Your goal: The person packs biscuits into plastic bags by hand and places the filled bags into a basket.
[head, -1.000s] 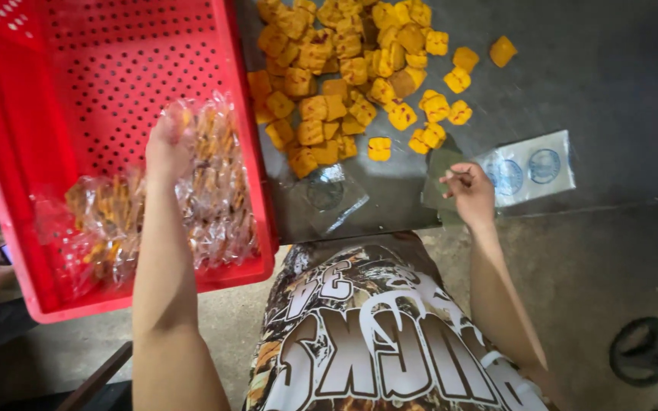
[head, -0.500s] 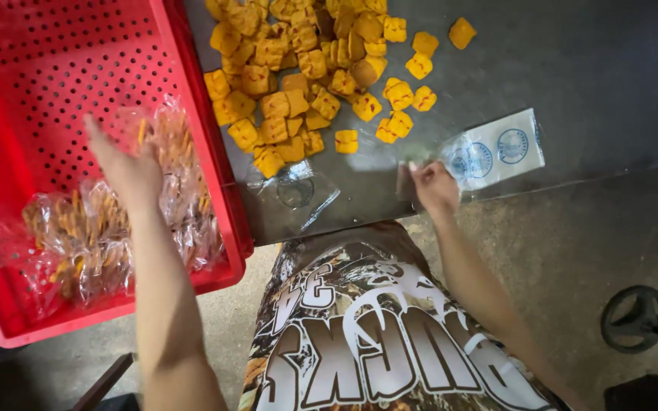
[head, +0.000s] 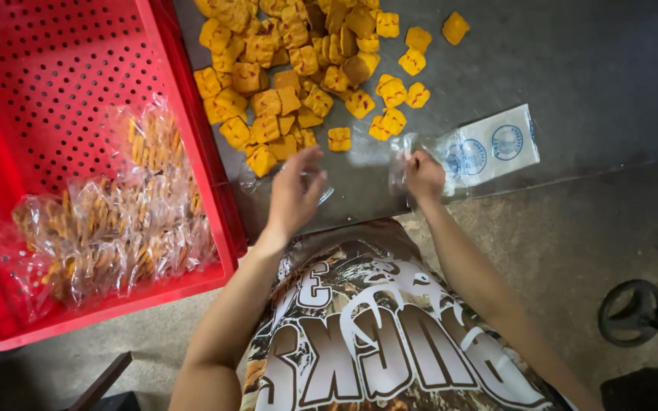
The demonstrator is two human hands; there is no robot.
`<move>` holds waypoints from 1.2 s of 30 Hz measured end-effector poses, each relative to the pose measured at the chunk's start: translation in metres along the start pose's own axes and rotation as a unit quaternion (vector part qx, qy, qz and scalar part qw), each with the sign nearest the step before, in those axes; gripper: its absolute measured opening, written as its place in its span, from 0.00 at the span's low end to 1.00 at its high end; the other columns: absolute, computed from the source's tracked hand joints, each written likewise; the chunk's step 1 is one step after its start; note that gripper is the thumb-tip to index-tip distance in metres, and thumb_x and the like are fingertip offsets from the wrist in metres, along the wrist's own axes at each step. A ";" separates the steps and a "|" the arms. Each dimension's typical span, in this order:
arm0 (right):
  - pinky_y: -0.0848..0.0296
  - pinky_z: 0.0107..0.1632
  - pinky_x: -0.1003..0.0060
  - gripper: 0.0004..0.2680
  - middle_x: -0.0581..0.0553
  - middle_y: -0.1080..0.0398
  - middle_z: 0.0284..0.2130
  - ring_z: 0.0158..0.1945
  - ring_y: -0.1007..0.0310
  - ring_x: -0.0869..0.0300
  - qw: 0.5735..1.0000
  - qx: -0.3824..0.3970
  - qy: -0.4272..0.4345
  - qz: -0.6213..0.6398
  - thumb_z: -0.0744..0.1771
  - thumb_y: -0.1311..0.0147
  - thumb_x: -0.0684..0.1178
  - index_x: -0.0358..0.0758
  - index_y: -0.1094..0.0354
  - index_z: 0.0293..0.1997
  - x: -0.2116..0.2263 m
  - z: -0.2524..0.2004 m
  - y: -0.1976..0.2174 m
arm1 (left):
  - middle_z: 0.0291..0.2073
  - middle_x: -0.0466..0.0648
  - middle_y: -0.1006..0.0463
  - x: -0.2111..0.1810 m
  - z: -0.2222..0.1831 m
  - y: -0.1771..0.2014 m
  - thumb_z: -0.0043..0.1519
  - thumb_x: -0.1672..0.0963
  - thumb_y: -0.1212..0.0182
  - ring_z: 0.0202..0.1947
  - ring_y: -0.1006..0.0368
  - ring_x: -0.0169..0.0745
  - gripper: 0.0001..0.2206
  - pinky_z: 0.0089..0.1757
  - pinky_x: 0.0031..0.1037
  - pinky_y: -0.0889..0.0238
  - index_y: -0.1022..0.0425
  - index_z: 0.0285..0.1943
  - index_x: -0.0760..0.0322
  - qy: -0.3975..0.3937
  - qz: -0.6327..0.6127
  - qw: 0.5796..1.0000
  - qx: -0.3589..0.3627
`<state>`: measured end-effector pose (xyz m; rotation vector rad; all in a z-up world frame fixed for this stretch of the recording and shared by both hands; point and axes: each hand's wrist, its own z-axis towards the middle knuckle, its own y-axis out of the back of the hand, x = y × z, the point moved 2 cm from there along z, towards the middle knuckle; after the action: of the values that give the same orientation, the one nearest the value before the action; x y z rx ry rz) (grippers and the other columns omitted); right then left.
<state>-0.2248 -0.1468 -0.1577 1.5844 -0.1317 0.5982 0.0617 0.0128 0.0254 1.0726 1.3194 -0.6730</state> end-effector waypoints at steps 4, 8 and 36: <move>0.28 0.35 0.52 0.12 0.42 0.27 0.26 0.30 0.24 0.46 0.984 0.085 -0.099 0.122 0.70 0.48 0.58 0.41 0.33 0.34 0.016 -0.002 0.009 | 0.51 0.51 0.22 0.035 -0.002 -0.026 0.61 0.60 0.35 0.38 0.21 0.43 0.20 0.40 0.31 0.27 0.30 0.62 0.65 0.044 0.025 0.998 0.044; 0.29 0.34 0.50 0.13 0.41 0.27 0.27 0.31 0.26 0.44 0.998 -0.056 0.021 0.011 0.70 0.43 0.58 0.40 0.32 0.34 0.035 -0.010 0.012 | 0.53 0.53 0.25 0.054 -0.008 -0.047 0.58 0.58 0.32 0.40 0.21 0.49 0.20 0.42 0.36 0.28 0.28 0.60 0.64 -0.011 0.131 0.989 0.064; 0.28 0.34 0.48 0.15 0.41 0.27 0.22 0.29 0.25 0.43 0.987 0.131 0.064 0.068 0.67 0.46 0.65 0.45 0.34 0.39 0.099 -0.029 -0.030 | 0.25 0.58 0.19 0.159 -0.017 -0.066 0.55 0.51 0.26 0.27 0.21 0.48 0.15 0.34 0.36 0.32 0.16 0.36 0.68 0.177 0.165 0.966 0.088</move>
<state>-0.1364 -0.0887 -0.1406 1.7955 -0.0681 0.8496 0.0241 0.0298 -0.1424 1.5706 1.3513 -0.3616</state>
